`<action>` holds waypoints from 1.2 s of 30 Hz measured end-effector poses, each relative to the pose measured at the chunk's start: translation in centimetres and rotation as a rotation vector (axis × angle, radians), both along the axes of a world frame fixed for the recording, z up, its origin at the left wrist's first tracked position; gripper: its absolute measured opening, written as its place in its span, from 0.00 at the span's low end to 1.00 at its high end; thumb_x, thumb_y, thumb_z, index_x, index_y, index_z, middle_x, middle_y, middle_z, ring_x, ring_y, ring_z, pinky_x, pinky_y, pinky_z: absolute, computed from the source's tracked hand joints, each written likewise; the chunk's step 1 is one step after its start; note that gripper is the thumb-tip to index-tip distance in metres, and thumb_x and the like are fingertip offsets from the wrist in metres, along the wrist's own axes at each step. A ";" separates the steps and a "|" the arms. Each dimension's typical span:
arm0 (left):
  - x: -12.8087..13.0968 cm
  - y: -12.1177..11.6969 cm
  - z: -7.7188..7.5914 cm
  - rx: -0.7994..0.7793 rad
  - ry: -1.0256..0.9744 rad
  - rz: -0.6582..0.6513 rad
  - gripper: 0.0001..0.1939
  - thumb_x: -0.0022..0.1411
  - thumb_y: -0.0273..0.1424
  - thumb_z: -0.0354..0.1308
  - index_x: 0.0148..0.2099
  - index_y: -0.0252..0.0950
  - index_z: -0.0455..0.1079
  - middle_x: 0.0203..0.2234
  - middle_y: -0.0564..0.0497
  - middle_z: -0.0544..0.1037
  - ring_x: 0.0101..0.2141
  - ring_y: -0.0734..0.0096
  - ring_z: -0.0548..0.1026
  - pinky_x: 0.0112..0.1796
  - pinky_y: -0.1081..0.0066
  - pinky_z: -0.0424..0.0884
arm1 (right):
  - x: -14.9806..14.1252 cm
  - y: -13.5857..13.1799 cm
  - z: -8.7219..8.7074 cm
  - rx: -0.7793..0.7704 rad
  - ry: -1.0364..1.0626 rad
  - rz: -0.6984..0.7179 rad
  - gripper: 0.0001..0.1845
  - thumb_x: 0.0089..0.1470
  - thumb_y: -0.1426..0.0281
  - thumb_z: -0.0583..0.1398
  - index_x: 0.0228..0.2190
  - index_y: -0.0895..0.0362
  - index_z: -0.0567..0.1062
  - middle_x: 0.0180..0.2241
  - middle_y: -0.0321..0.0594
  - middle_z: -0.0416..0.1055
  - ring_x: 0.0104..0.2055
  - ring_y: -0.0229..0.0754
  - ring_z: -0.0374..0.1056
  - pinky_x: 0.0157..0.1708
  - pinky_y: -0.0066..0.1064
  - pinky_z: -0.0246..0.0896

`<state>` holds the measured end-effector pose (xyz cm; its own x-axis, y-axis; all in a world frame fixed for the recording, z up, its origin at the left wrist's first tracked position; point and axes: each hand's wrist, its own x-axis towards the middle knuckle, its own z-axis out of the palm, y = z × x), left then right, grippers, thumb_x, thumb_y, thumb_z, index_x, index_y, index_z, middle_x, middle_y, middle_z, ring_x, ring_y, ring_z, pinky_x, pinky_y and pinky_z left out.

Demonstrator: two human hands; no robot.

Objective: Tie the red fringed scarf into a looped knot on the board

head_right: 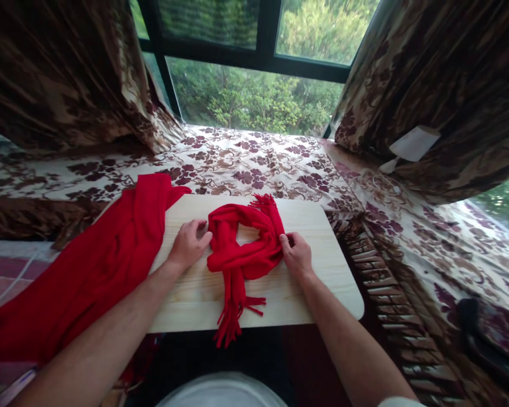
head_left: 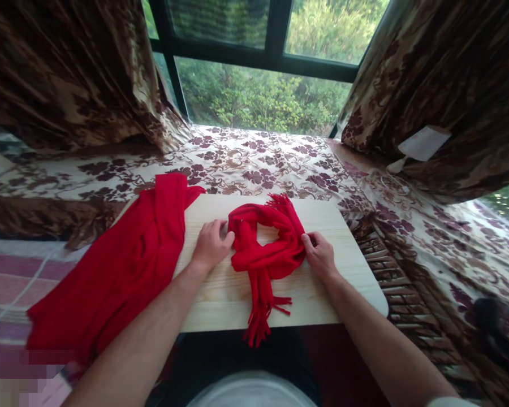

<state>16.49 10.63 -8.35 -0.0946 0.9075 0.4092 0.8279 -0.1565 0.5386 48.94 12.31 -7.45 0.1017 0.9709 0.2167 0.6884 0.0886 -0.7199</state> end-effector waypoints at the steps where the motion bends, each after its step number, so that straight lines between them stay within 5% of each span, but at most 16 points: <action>1: 0.1 0.0 0.0 0.006 -0.003 0.007 0.12 0.60 0.35 0.56 0.46 0.38 0.68 0.40 0.45 0.77 0.44 0.55 0.72 0.49 0.58 0.69 | 0.0 0.0 0.0 0.003 0.006 -0.011 0.25 0.58 0.48 0.55 0.32 0.56 0.77 0.29 0.41 0.76 0.31 0.43 0.68 0.34 0.33 0.60; 21: 1.0 -0.5 0.9 -0.053 0.009 0.043 0.14 0.60 0.34 0.58 0.48 0.35 0.69 0.42 0.42 0.76 0.46 0.55 0.71 0.51 0.57 0.67 | 0.4 0.5 0.1 -0.065 -0.117 -0.076 0.27 0.53 0.46 0.56 0.35 0.57 0.77 0.30 0.44 0.76 0.31 0.46 0.69 0.34 0.37 0.60; 36: 0.4 -0.3 0.8 -0.050 0.023 0.032 0.13 0.60 0.36 0.58 0.46 0.38 0.68 0.40 0.45 0.77 0.44 0.55 0.71 0.49 0.57 0.69 | 0.1 0.1 0.3 -0.027 -0.013 -0.030 0.28 0.55 0.44 0.55 0.34 0.57 0.76 0.32 0.45 0.77 0.33 0.46 0.70 0.36 0.35 0.62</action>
<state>16.90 10.36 -7.60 -0.1148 0.9235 0.3660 0.8444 -0.1034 0.5257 48.99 12.40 -7.19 0.1279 0.9730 0.1919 0.6996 0.0486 -0.7128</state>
